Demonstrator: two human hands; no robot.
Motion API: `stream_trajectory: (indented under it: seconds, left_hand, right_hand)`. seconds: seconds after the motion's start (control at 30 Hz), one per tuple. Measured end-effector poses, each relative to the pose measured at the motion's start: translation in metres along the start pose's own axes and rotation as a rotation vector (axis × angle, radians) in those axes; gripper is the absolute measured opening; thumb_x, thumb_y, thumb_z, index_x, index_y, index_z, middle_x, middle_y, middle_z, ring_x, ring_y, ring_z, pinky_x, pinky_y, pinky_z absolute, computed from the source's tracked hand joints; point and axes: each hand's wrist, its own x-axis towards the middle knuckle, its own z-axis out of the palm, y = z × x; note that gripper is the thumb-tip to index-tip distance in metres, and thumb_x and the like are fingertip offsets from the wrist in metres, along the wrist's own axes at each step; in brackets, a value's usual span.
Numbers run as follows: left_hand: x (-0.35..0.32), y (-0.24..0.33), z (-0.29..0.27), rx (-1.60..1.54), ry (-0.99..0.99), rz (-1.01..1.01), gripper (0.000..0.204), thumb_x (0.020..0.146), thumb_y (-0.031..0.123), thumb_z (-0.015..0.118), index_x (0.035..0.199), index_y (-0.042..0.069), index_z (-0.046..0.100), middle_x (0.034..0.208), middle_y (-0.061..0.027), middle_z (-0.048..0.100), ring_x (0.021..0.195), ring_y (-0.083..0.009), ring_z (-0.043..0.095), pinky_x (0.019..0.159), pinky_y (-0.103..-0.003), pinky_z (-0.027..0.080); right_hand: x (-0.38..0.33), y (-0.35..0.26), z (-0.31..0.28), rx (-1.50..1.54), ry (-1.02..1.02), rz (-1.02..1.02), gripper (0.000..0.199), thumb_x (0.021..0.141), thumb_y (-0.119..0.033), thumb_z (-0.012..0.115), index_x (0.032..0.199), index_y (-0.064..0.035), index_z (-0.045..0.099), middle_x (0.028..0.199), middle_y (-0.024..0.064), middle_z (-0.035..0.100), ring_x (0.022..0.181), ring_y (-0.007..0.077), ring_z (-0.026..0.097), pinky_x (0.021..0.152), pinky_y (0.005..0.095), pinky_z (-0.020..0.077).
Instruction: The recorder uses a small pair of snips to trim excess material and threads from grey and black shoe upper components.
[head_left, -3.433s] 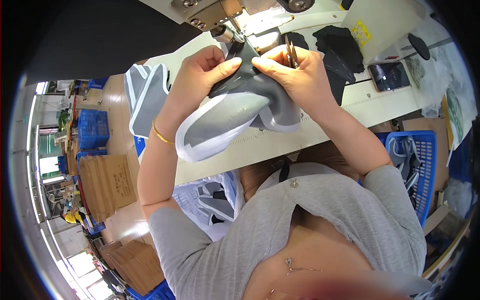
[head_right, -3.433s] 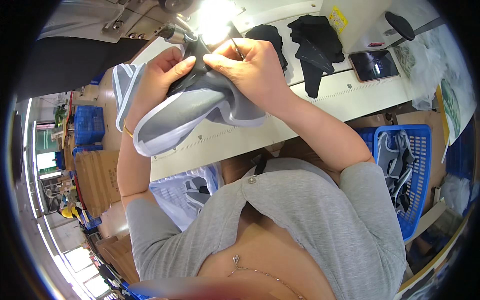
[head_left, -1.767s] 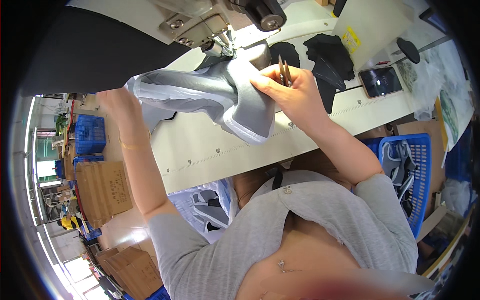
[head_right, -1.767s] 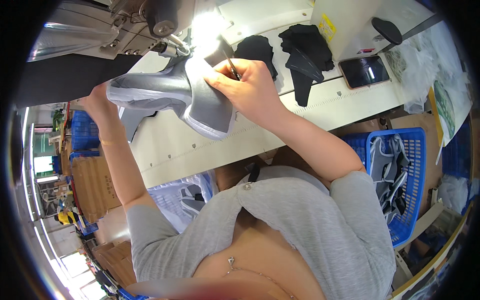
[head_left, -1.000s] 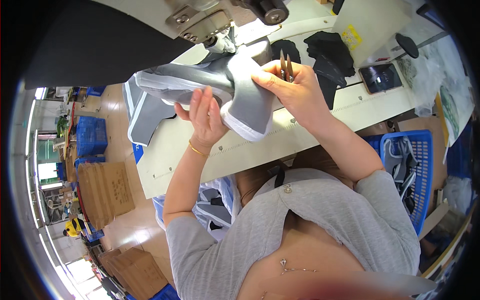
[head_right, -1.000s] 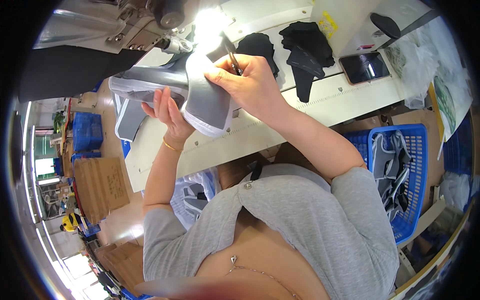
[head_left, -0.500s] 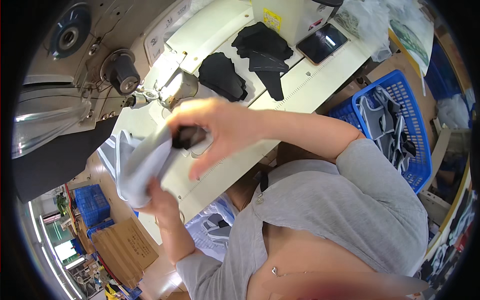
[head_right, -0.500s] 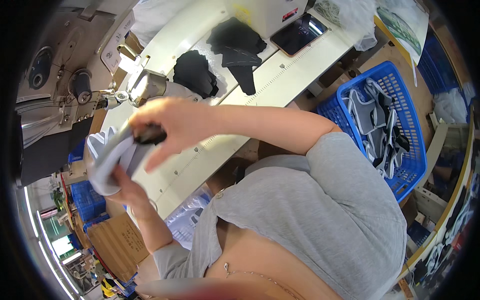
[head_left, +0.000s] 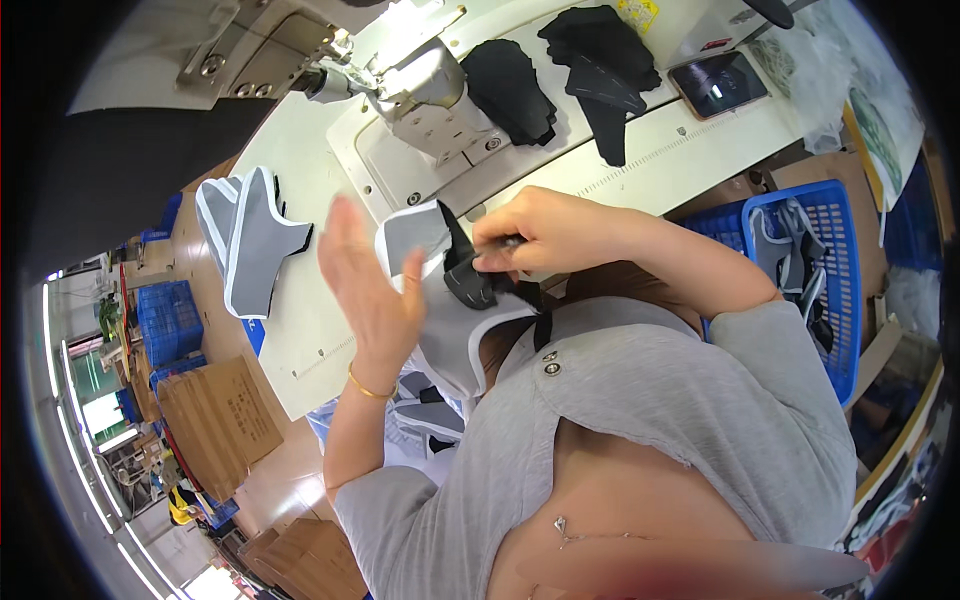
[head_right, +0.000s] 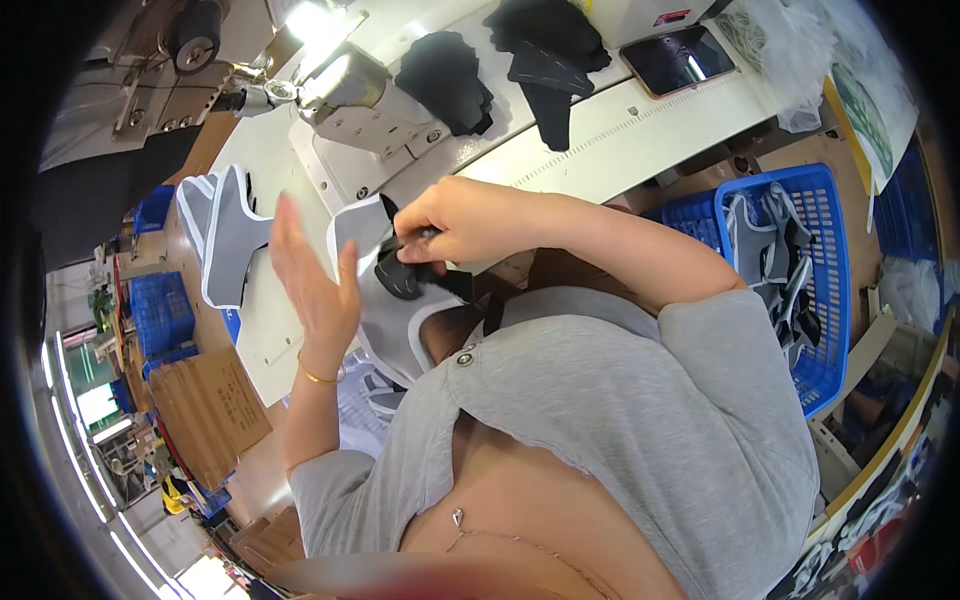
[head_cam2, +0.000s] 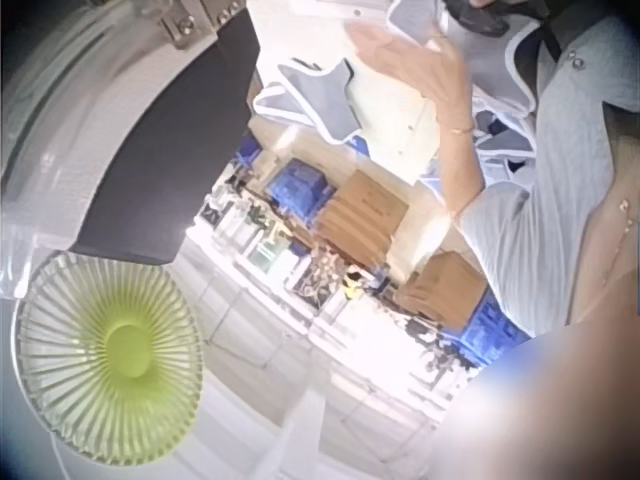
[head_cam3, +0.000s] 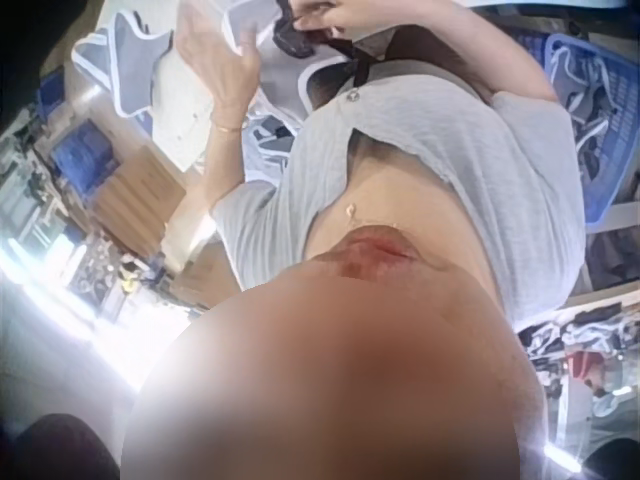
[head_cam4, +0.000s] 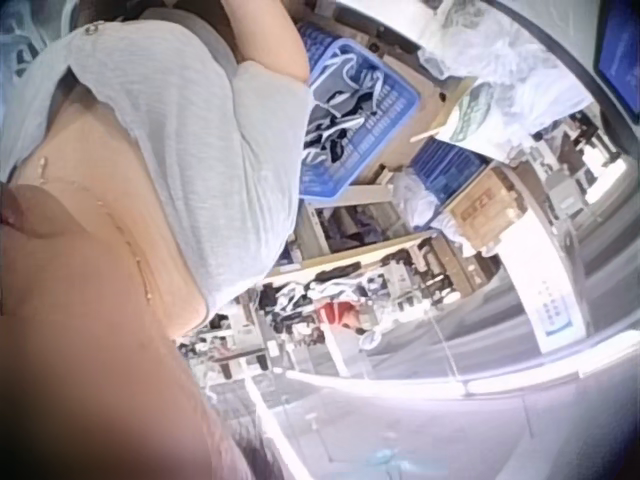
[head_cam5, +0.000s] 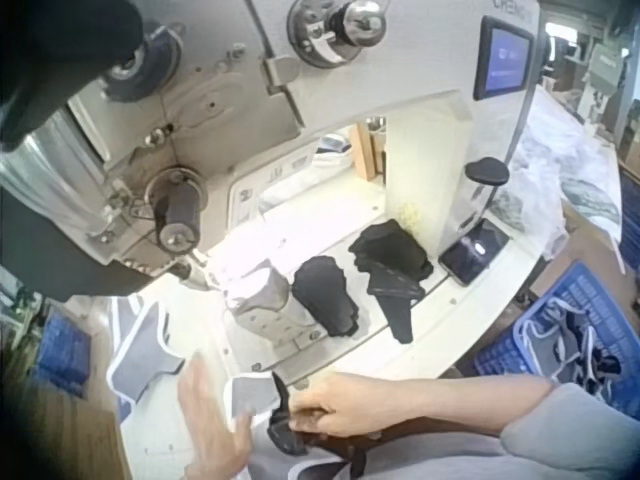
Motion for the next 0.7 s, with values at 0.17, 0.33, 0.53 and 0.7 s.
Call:
stream_trajectory:
  seconds: [0.17,0.33,0.53,0.7]
  left_hand:
    - [0.018,0.014,-0.01,-0.136,-0.461,0.576,0.043,0.098,0.025,0.051,0.13,-0.003,0.055,0.11,-0.0183,0.064,0.107,-0.0335,0.057,0.111,-0.038,0.027]
    - [0.027,0.011,-0.01,-0.653,-0.844,-0.17,0.024,0.098,0.015,0.057,0.109,-0.003,0.068,0.089,-0.0003,0.066,0.081,-0.0083,0.055,0.078,-0.025,0.046]
    - [0.016,0.008,0.009,-0.456,-0.496,-0.146,0.02,0.094,0.015,0.066,0.088,-0.004,0.068,0.075,0.0062,0.061,0.069,-0.003,0.05,0.061,-0.021,0.042]
    - [0.014,0.03,0.012,-0.6,-0.461,-0.221,0.01,0.091,0.007,0.068,0.094,-0.003,0.069,0.083,0.0016,0.066,0.073,-0.0036,0.055,0.065,-0.02,0.045]
  right_hand:
    - [-0.007,0.008,0.0,0.299,-0.004,-0.096,0.028,0.097,-0.024,0.059,0.082,-0.0018,0.061,0.064,0.006,0.063,0.061,0.0109,0.06,0.053,0.0248,0.0448]
    - [-0.012,0.028,0.013,0.92,0.225,0.2,0.023,0.097,-0.025,0.06,0.086,-0.0051,0.06,0.065,0.0037,0.059,0.05,0.0071,0.051,0.036,0.0191,0.0279]
    - [-0.017,0.017,0.019,0.768,0.322,0.405,0.029,0.085,-0.03,0.076,0.081,-0.009,0.056,0.066,-0.0053,0.049,0.053,0.0024,0.04,0.044,0.0215,0.0283]
    - [-0.019,0.035,0.028,0.661,0.449,0.316,0.02,0.083,-0.019,0.078,0.08,-0.0074,0.062,0.073,-0.0043,0.057,0.069,0.0038,0.05,0.063,0.0228,0.04]
